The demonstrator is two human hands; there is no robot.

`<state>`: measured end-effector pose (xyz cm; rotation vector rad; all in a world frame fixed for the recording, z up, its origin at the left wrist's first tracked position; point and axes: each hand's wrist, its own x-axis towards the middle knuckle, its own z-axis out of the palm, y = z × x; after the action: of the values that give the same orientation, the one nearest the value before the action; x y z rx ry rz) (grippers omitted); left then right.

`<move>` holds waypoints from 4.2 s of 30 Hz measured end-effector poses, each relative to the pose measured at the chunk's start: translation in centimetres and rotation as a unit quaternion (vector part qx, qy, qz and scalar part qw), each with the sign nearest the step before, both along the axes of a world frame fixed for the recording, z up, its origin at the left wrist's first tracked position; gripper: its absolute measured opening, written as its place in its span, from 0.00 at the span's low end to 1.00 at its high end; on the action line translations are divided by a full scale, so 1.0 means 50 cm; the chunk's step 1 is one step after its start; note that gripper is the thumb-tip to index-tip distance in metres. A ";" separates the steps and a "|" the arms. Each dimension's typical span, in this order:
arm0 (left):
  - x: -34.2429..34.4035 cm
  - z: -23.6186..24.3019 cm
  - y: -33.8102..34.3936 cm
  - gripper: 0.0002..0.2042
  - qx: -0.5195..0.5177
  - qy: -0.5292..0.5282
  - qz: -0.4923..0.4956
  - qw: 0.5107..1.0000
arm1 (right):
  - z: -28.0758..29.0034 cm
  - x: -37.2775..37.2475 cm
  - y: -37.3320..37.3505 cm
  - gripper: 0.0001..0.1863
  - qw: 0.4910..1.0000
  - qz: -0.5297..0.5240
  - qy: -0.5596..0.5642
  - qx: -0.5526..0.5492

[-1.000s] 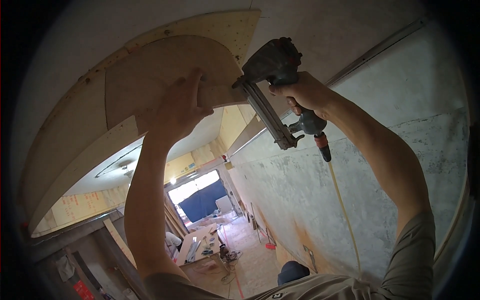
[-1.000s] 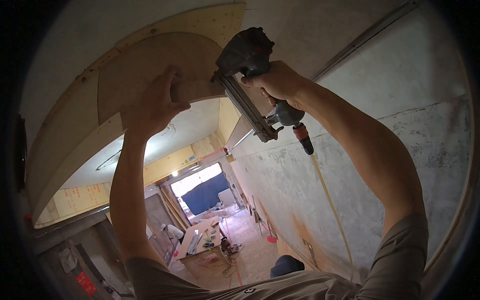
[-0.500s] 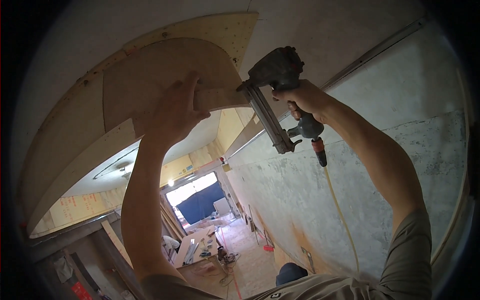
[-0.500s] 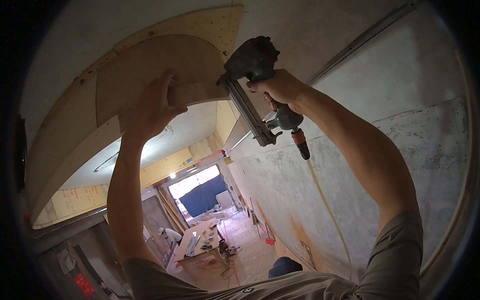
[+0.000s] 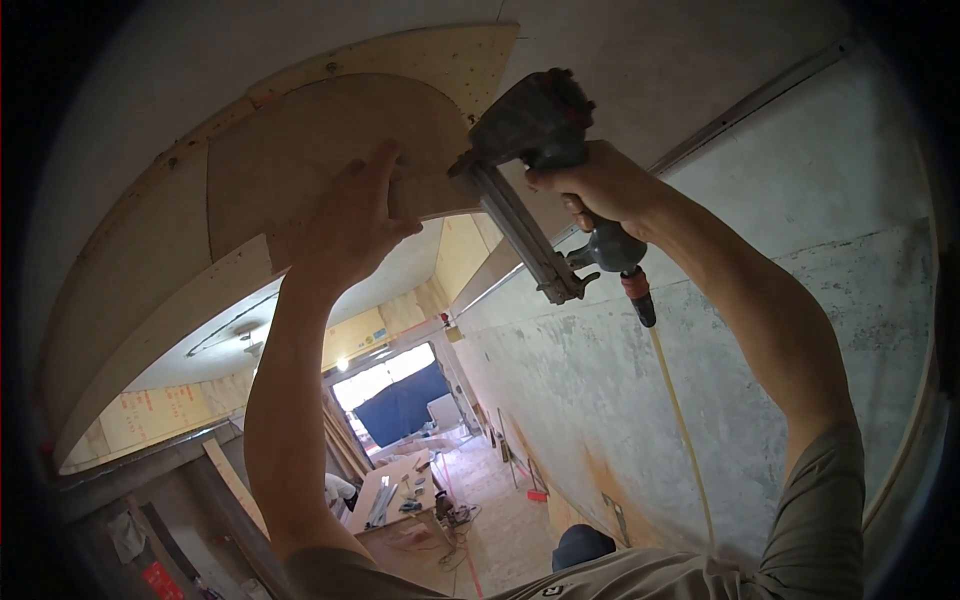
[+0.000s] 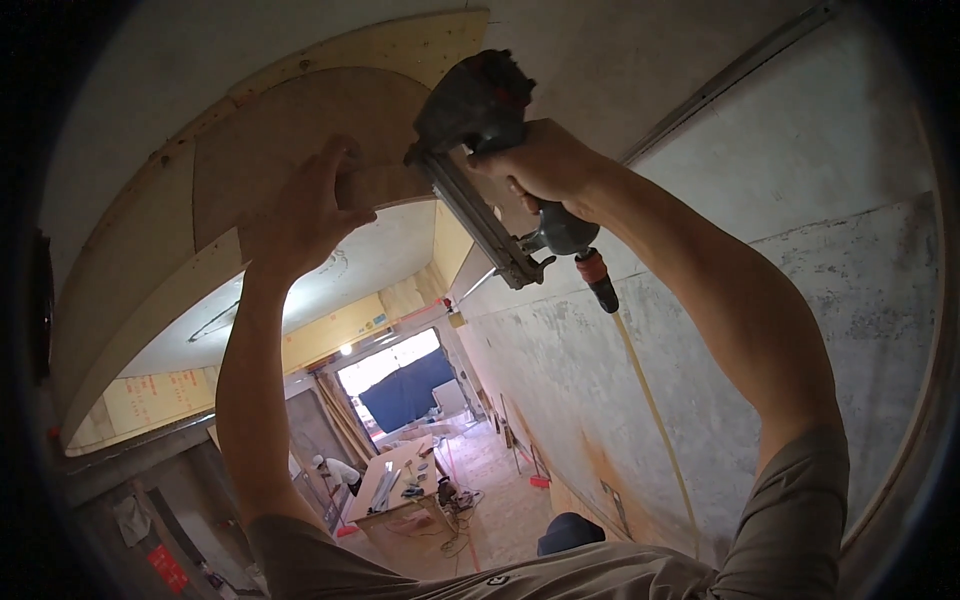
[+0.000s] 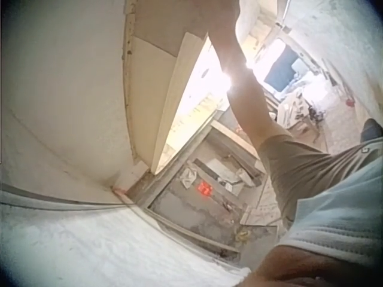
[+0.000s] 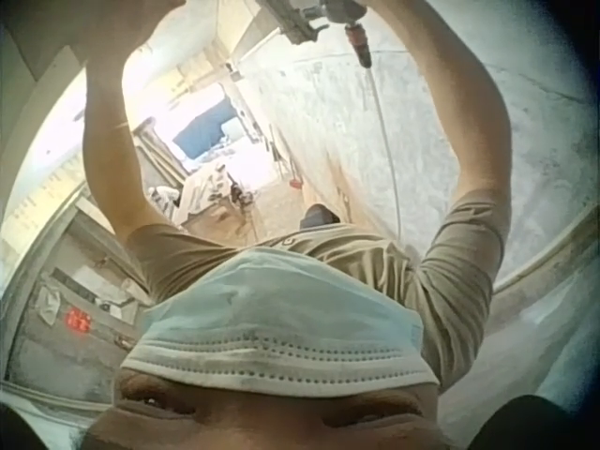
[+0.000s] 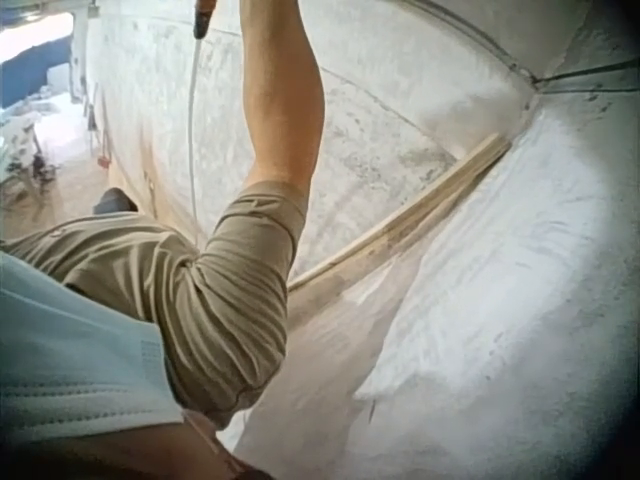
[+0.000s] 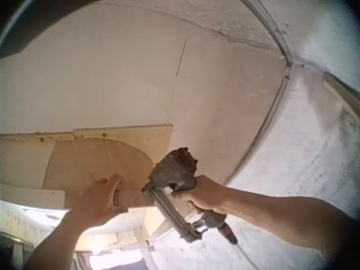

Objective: Installing and securing curved wooden panels to a ceiling structure using a pneumatic nail gun and measuring dimensions.

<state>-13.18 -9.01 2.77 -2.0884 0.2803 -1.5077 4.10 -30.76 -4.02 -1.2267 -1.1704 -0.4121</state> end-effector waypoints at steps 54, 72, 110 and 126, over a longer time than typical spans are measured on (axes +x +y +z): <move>0.122 0.012 -0.048 0.23 0.186 -0.023 0.126 0.974 | -0.510 0.264 0.129 0.10 0.868 0.239 0.365 0.238; 0.566 -0.043 -0.067 0.07 0.192 -0.105 0.235 0.947 | -0.689 0.322 0.171 0.11 0.836 0.164 0.436 0.289; 0.723 -0.036 0.191 0.16 0.026 -0.199 -0.429 0.880 | -0.796 0.378 0.179 0.10 0.783 0.116 0.509 0.339; 0.567 -0.018 0.115 0.09 0.061 -0.145 -0.451 0.878 | -0.797 0.381 0.216 0.18 0.794 0.145 0.470 0.357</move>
<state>15.16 -3.26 1.88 -1.6366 1.3301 -2.1961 23.13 -19.94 -43.88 -0.4217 -0.2421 0.0393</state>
